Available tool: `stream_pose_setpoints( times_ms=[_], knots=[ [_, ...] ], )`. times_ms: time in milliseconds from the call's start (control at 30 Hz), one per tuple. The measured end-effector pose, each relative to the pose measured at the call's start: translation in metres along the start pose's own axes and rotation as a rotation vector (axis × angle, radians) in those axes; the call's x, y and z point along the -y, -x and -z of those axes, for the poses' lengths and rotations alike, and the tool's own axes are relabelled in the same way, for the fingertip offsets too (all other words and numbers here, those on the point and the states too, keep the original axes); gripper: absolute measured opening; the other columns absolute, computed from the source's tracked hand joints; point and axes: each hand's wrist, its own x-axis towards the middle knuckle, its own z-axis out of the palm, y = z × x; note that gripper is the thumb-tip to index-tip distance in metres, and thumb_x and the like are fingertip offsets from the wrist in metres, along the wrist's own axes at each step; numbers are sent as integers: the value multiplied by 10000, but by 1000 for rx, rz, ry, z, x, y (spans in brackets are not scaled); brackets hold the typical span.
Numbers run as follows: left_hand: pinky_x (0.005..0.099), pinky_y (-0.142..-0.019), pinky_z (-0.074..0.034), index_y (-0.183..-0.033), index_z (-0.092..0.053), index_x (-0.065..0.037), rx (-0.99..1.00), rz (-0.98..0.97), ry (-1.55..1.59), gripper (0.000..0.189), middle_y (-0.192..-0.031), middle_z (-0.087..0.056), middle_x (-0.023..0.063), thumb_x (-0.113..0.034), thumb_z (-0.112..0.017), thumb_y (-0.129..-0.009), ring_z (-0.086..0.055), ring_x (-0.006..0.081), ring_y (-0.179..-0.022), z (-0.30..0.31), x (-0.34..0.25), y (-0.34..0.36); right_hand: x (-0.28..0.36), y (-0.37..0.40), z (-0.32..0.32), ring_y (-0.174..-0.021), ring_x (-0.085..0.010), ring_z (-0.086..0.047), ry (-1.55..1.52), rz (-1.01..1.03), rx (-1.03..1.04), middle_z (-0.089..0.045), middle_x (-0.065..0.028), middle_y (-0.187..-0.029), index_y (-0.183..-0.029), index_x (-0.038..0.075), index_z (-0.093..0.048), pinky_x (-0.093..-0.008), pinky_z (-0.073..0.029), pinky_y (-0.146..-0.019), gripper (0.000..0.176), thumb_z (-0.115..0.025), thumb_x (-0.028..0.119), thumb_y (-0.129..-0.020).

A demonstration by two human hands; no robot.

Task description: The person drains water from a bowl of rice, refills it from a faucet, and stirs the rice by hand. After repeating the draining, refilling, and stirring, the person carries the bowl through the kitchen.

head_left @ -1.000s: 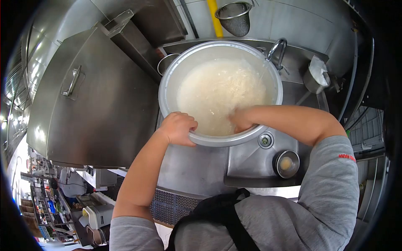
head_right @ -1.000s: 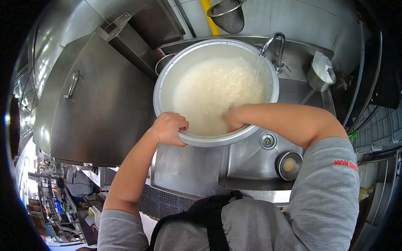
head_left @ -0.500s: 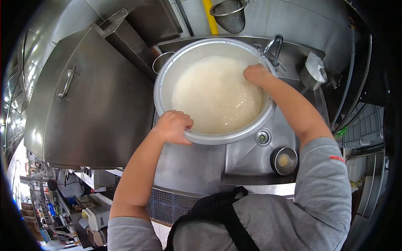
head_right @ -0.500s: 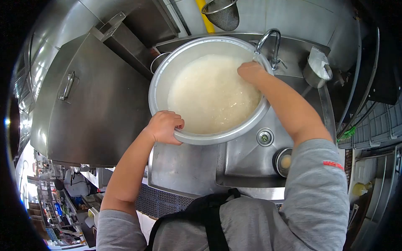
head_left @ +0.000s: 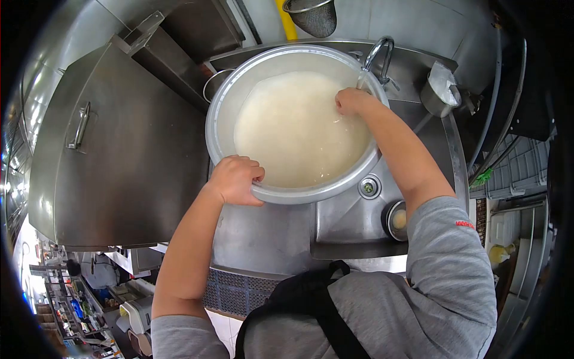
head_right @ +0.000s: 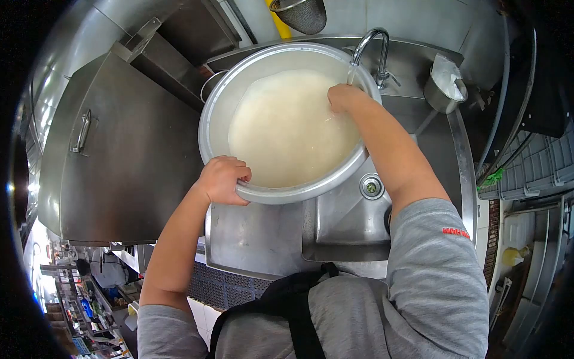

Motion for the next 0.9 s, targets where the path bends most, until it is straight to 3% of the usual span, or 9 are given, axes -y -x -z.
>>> stream_pose_setpoints(
  times_ms=[233,567,633,667,733,800,833,900],
  knots=[
    [354,-669,-502,-704,-613,-142,-26,-18,-7,309,-696,-609,-6,-337,-763,-517,-619,220,-702,-1,0,-1,-2,-8,-3,-965,-332,-663,65,-27,110,-705,-144,-1008,-944,94,-716,-447,-522,-836,230,-636,173,-743],
    [349,-669,-498,-708,-620,-147,-39,-26,-12,305,-694,-608,-11,-333,-762,-514,-618,215,-699,-1,0,-1,-6,-15,-10,-987,-345,-654,60,-7,75,-687,-169,-1053,-977,80,-702,-464,-512,-869,244,-614,179,-773],
    [348,-677,-495,-716,-621,-148,-29,-16,10,315,-698,-608,-14,-336,-765,-508,-618,211,-708,1,-1,-1,-2,-17,-6,-1057,-373,-633,133,-41,116,-576,-203,-1296,-1222,115,-620,-468,-501,-922,436,-640,262,-812],
    [348,-677,-495,-716,-621,-148,-29,-15,10,315,-698,-608,-14,-336,-765,-508,-618,211,-708,0,-1,-1,0,-13,-10,-1057,-373,-633,133,-40,116,-576,-203,-1296,-1222,115,-620,-468,-501,-922,436,-640,262,-812],
    [350,-687,-494,-727,-624,-148,-8,-11,2,331,-713,-611,-17,-336,-772,-499,-620,206,-729,0,0,-1,26,23,-1,-1167,-385,-586,10,-35,-67,-339,-213,-1517,-1435,94,-434,-491,-468,-993,717,-689,297,-795],
    [352,-691,-494,-730,-625,-149,-5,-13,10,338,-721,-613,-18,-338,-776,-494,-620,205,-737,1,0,-1,34,21,-15,-1302,-386,-470,11,252,122,-128,-160,-1604,-1536,207,-233,-505,-393,-1072,874,-680,433,-820],
    [353,-696,-494,-733,-626,-149,-2,-10,20,345,-729,-615,-19,-339,-780,-490,-620,205,-745,1,0,0,41,20,-23,-1302,-386,-470,15,258,122,-128,-160,-1604,-1536,207,-233,-505,-393,-1072,874,-680,433,-820],
    [354,-701,-493,-734,-625,-151,-8,-6,23,348,-731,-614,-19,-341,-782,-489,-619,205,-747,2,1,0,55,13,-33,-1378,-362,-376,294,801,80,-194,-136,-1594,-1522,241,-280,-494,-370,-1094,825,-651,509,-836]
  ],
)
